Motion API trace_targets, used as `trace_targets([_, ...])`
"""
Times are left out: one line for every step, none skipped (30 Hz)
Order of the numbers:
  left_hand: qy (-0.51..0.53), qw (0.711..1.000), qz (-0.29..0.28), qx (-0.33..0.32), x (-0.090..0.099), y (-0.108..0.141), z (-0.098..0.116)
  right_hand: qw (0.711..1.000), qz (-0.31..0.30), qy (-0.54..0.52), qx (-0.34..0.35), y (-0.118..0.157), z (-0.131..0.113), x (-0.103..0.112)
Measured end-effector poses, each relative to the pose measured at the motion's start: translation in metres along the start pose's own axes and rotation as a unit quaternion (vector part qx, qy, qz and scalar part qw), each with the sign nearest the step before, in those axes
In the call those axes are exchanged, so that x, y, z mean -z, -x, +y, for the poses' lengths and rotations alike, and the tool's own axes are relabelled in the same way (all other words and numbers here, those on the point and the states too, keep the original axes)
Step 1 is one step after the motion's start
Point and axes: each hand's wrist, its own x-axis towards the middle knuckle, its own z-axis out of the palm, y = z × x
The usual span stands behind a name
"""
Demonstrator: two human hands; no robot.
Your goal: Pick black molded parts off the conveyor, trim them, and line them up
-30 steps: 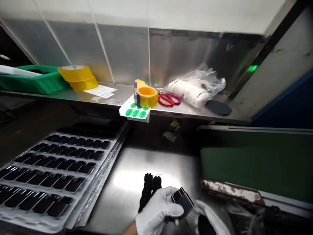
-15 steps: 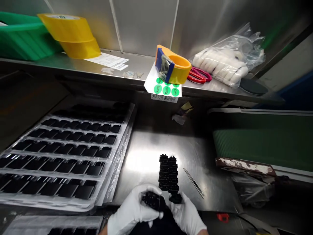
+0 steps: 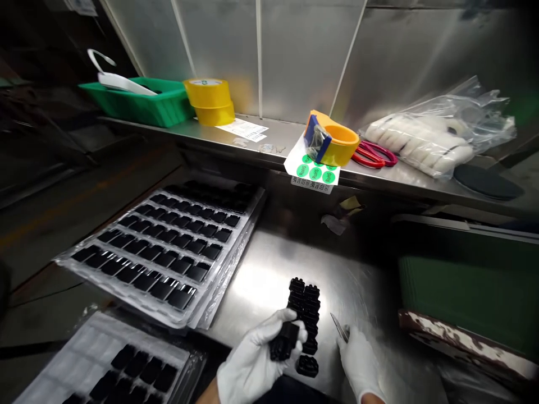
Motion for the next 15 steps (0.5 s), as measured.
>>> trace_targets([0.028, 0.999, -0.018, -0.002, -0.001, -0.004, -0.004, 1.000, -0.008, 0.016, 0.004, -0.004, -0.001, -0.002])
trace_targets([0.054, 0.998, -0.038, -0.008, -0.002, -0.007, -0.007, 0.999, -0.017, 0.027, 0.006, -0.006, -0.001, -0.002])
trace_targets([0.077, 0.995, -0.053, -0.015, -0.004, -0.009, -0.011, 0.999, -0.024, 0.035, 0.008, -0.008, -0.001, -0.002])
trace_targets([0.093, 0.993, -0.067, -0.022, -0.006, -0.010, -0.015, 0.999, -0.026, 0.039, 0.011, -0.010, 0.000, -0.001])
trace_targets([0.100, 0.991, -0.082, -0.028, -0.009, -0.011, -0.019, 0.999, -0.025, 0.040, 0.012, -0.011, 0.001, 0.001])
trace_targets([0.096, 0.990, -0.099, -0.030, -0.013, -0.011, -0.023, 0.999, -0.022, 0.036, 0.012, -0.013, 0.002, 0.005])
trace_targets([0.076, 0.990, -0.113, -0.029, -0.017, -0.010, -0.027, 0.999, -0.019, 0.029, 0.011, -0.013, 0.002, 0.010])
trace_targets([0.034, 0.992, -0.117, -0.033, -0.022, -0.008, -0.029, 1.000, -0.016, 0.017, 0.012, -0.012, 0.001, 0.019])
trace_targets([-0.023, 0.993, -0.113, -0.039, -0.028, -0.006, -0.031, 1.000, -0.015, 0.003, 0.016, -0.009, -0.002, 0.029])
trace_targets([-0.087, 0.990, -0.101, -0.045, -0.035, -0.002, -0.032, 0.999, -0.017, -0.017, 0.030, -0.004, -0.008, 0.043])
trace_targets([-0.147, 0.984, -0.085, -0.050, -0.042, 0.002, -0.033, 0.997, -0.029, -0.045, 0.053, 0.005, -0.016, 0.060])
trace_targets([-0.193, 0.977, -0.070, -0.051, -0.049, 0.007, -0.033, 0.993, -0.044, -0.073, 0.085, 0.017, -0.027, 0.078])
trace_targets([-0.234, 0.969, -0.056, -0.052, -0.056, 0.012, -0.033, 0.983, -0.063, -0.117, 0.130, 0.031, -0.039, 0.097])
trace_targets([-0.276, 0.959, -0.039, -0.053, -0.062, 0.017, -0.032, 0.968, -0.106, -0.149, 0.173, 0.047, -0.053, 0.116])
trace_targets([-0.322, 0.945, -0.021, -0.053, -0.068, 0.022, -0.032, 0.956, -0.117, -0.159, 0.217, 0.063, -0.066, 0.134])
